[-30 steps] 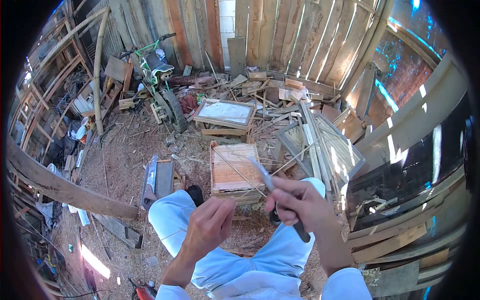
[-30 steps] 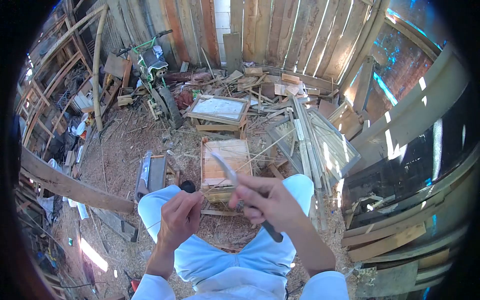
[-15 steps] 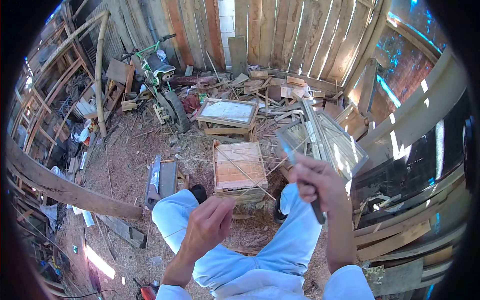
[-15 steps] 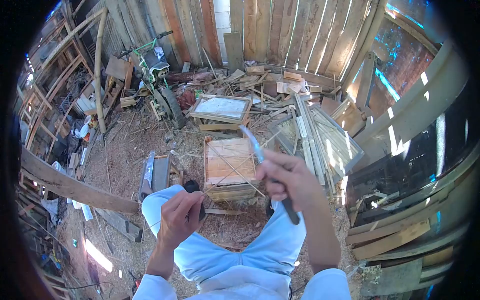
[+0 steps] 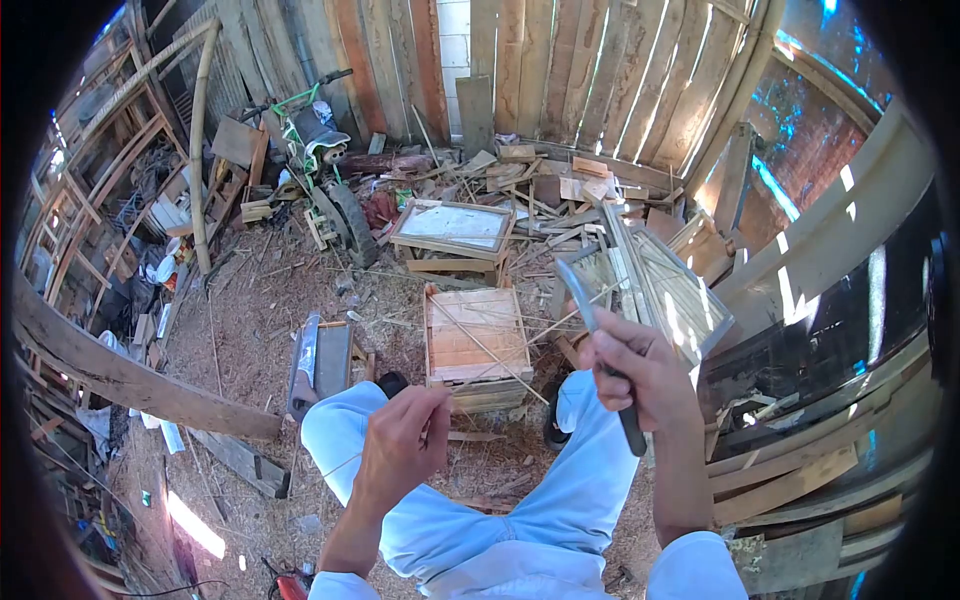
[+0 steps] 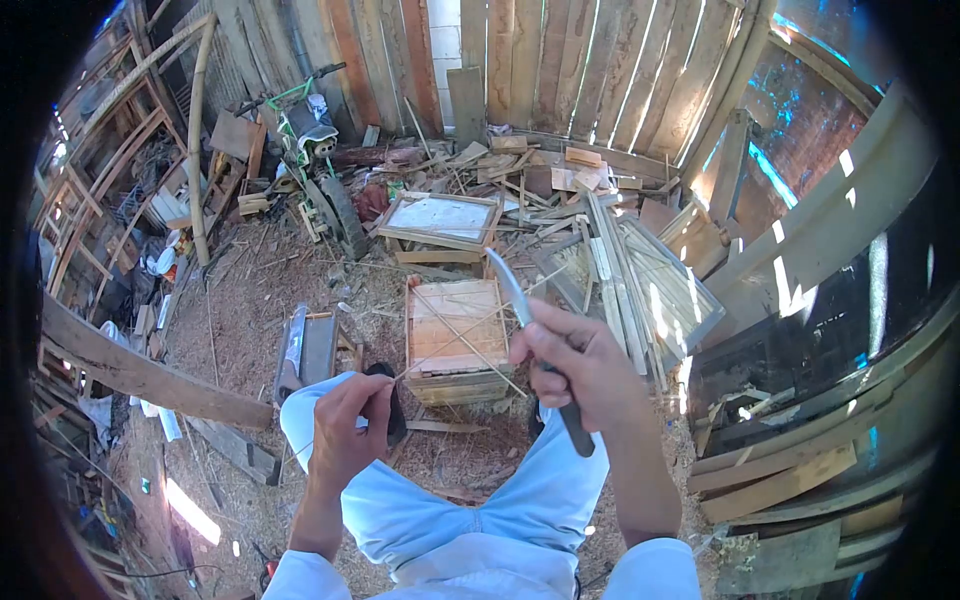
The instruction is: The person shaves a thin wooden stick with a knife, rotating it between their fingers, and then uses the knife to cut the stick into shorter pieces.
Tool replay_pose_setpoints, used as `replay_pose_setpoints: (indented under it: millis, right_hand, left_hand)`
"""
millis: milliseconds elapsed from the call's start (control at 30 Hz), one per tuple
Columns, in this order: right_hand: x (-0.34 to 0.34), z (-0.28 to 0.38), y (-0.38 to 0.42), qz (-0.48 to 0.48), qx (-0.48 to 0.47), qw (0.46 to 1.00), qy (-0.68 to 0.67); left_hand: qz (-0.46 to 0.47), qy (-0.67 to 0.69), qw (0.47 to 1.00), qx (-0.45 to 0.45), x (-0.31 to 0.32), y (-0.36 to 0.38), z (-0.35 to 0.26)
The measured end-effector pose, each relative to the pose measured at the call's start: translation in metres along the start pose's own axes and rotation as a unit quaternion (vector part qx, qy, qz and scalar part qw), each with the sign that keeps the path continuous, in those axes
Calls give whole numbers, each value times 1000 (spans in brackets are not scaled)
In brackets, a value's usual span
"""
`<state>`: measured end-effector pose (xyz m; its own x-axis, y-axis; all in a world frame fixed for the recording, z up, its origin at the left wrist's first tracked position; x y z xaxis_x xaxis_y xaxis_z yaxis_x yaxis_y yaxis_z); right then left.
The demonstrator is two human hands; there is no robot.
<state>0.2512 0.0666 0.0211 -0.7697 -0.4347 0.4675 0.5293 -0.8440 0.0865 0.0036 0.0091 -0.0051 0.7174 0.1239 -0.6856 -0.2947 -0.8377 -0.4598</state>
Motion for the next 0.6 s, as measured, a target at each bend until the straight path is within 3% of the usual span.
replay_pose_setpoints:
  millis: [67, 133, 200, 267, 400, 500, 567, 600]
  right_hand:
    - [11, -7, -1, 5, 3, 1000, -1]
    - [27, -22, -2, 44, 91, 994, 32]
    - [45, -41, -3, 62, 83, 994, 42]
    - [48, -42, -4, 82, 75, 993, 50]
    - [21, -15, -3, 25, 19, 998, 54]
    - [30, -24, 0, 85, 57, 994, 24]
    - [37, -33, -2, 95, 78, 991, 44]
    - [39, -36, -2, 103, 99, 988, 61]
  left_hand:
    - [2, 19, 999, -26, 4, -2, 3]
    - [-8, 57, 998, -39, 10, -7, -4]
    - [-18, 95, 994, -50, 12, -9, -6]
    - [41, 172, 978, -109, 11, -9, -3]
    - [72, 248, 954, -152, 12, 3, 5]
    - [74, 373, 909, -173, 17, 3, 5]
    - [96, 486, 845, -202, 19, -1, 4]
    - [97, 485, 845, -203, 18, -1, 5]
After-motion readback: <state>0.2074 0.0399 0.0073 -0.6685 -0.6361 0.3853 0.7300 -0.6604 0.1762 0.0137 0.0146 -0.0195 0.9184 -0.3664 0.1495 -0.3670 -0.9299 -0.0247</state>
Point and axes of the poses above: each hand's wrist, its own y-axis away from the middle knuckle, its own x-axis out of the palm, z = x × y, the point moved 2 cm from there along -y, towards the middle knuckle, and after that the axes turned 9 degrees about z, right-handed, at the moved point
